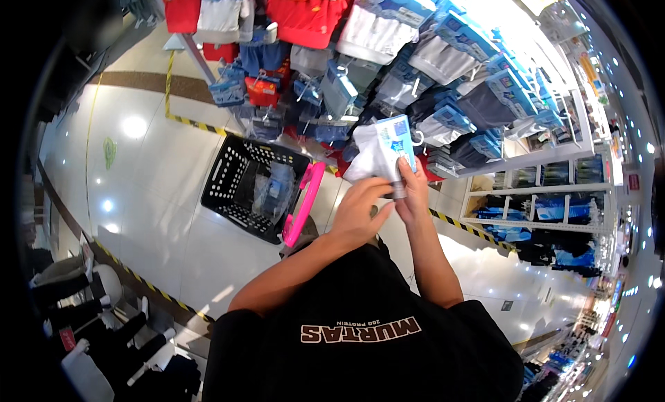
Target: The person pushes a shopping basket through a clothing store, handles shorts on hangers from display racks, and takes packaged underwear and socks from display racks while checking items in a plastic bag.
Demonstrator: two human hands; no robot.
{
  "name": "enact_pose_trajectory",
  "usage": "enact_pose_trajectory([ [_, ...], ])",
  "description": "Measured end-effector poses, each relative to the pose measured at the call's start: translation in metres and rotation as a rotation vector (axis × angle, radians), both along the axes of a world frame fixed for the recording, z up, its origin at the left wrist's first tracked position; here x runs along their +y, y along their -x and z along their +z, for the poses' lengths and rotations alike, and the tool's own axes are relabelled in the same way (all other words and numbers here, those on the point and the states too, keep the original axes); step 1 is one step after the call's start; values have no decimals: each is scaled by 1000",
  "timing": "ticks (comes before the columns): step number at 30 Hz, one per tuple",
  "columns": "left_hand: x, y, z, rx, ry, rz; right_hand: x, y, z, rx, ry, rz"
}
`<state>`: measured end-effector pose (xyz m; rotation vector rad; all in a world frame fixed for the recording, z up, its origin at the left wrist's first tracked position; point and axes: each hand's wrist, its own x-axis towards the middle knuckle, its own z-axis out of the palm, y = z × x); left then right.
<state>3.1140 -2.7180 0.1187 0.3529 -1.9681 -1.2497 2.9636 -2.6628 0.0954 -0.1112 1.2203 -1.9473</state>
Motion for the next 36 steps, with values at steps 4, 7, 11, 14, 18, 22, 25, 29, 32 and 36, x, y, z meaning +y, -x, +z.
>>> enact_pose_trajectory([
  [4,-21,-26,-34,-152,-79,133,3,56,-3,418,-169,-55],
  [7,-34,-43,-45,-225,-62,236,-1,103,-10,588,-302,-13],
  [11,-48,-61,-70,-349,21,343,-32,139,-10,744,-380,-18],
  [14,-46,-73,-95,-433,16,334,-56,156,-8,991,-457,-13],
  [18,-34,-81,-97,-687,-237,227,-80,174,-32,1084,-566,5],
  [22,-37,-81,-105,-761,-246,208,-94,182,-71,1029,-551,-52],
  [25,-35,-89,-110,-686,-227,264,-104,161,-73,843,-619,-58],
  [29,-35,-87,-107,-715,-212,274,-89,148,-97,715,-521,-179],
  [32,-38,-79,-95,-767,-240,233,-43,150,-152,752,-461,-178],
  [36,-34,-93,-100,-732,-269,287,29,60,-220,666,-721,159],
])
